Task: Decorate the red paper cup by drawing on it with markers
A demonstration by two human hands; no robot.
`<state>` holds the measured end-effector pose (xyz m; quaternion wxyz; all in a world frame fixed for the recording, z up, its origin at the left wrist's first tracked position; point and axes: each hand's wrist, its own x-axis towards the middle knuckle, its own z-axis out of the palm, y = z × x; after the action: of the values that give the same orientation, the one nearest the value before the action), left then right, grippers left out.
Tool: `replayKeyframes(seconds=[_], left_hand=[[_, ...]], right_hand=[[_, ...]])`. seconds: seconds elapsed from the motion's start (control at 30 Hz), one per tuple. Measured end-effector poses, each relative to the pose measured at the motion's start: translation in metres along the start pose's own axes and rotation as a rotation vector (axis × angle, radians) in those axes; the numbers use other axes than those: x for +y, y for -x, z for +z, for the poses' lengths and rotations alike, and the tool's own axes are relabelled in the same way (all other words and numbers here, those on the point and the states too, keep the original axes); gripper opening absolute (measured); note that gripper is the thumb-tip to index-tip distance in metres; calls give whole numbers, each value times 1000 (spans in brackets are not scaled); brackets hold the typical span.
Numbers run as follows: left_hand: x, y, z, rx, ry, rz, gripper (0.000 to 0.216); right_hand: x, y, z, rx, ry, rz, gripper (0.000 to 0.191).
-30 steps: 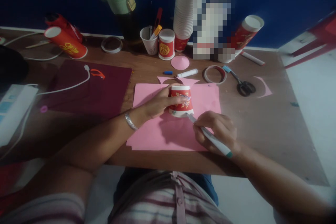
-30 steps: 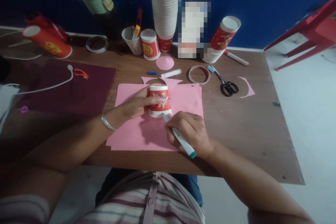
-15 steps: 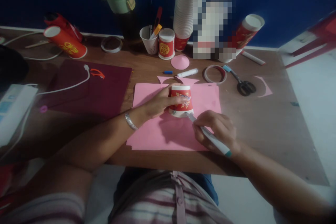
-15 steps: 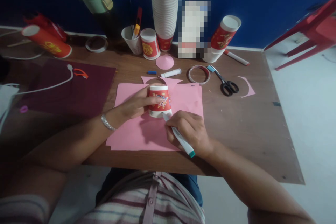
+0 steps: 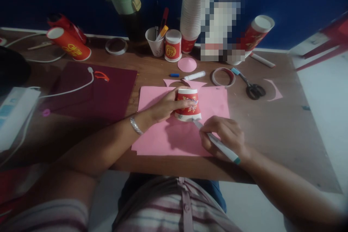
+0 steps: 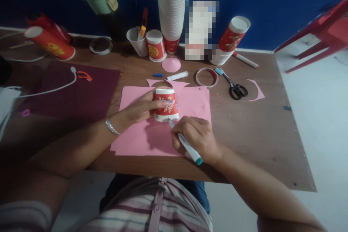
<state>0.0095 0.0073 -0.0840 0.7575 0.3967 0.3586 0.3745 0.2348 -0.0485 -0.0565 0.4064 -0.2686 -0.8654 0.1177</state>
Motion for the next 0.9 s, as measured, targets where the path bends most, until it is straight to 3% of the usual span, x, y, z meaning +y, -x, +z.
replayKeyframes(seconds=[0.9], left_hand=[[-1,-2,-1,-29,-21,10,42]], right_hand=[[3,1,0,28,30,-16,23]])
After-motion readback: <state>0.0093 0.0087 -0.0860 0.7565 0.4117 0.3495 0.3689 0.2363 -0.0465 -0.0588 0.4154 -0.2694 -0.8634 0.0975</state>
